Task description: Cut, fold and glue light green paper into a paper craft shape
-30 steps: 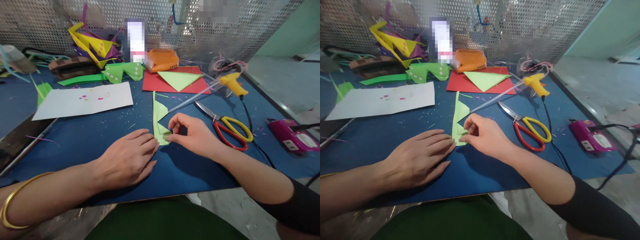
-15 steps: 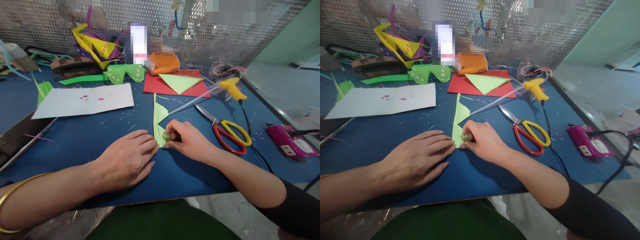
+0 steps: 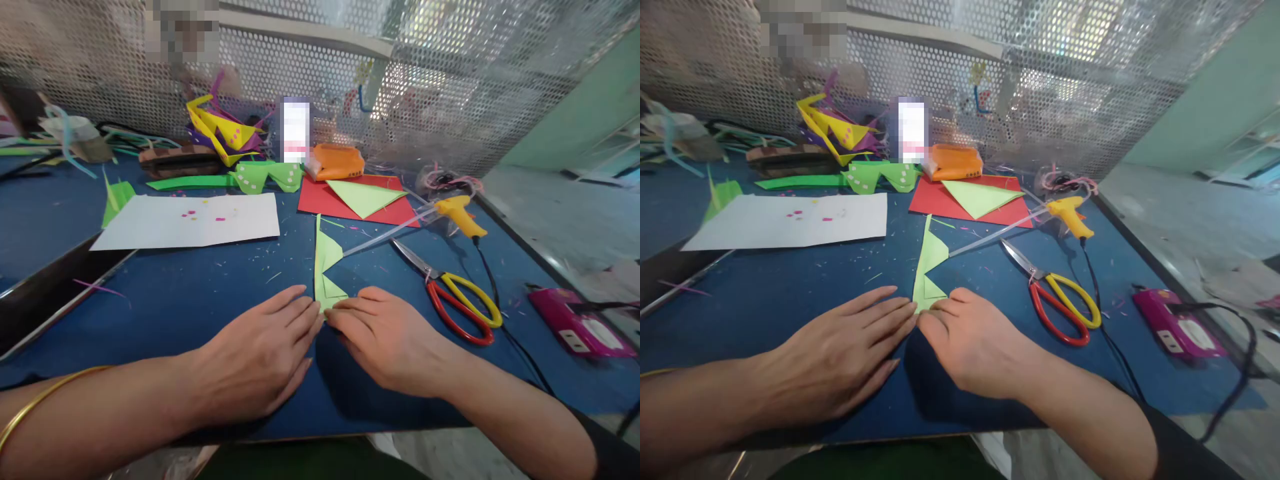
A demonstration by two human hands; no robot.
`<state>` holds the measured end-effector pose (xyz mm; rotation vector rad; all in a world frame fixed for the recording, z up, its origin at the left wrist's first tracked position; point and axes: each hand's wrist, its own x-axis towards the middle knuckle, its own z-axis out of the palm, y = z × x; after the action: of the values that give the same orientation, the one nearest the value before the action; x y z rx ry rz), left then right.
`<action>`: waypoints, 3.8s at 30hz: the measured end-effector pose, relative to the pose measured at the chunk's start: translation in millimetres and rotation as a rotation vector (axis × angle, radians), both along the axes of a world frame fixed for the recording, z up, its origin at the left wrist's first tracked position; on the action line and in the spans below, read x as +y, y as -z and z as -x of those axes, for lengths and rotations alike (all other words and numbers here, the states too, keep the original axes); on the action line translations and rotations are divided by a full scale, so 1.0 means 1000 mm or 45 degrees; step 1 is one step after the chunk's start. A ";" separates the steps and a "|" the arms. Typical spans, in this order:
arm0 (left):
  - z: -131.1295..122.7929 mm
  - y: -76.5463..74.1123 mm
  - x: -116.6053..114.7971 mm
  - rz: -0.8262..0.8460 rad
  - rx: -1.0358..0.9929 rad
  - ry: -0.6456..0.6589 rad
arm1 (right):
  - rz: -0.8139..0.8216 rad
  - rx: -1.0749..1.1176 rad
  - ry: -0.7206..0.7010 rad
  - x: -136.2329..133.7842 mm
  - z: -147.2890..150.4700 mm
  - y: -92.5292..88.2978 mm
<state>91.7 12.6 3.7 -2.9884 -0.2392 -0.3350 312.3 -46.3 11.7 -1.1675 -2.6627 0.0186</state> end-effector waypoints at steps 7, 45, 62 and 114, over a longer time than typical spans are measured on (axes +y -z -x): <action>-0.004 -0.004 -0.003 0.098 -0.004 0.001 | -0.140 -0.114 -0.116 -0.006 0.001 0.001; 0.000 -0.030 0.036 1.392 -0.928 -0.659 | 0.052 0.928 0.781 0.028 -0.019 0.008; 0.005 -0.035 0.069 2.593 -1.365 -0.475 | -0.033 1.290 0.404 0.020 -0.017 0.004; -0.007 -0.018 0.059 2.617 -0.880 -1.048 | -0.363 0.731 -0.101 0.000 0.001 -0.010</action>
<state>98.5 71.4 21.7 -2.9469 -3.4802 -1.7378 311.6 -46.7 21.3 -0.8125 -2.1176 -0.0105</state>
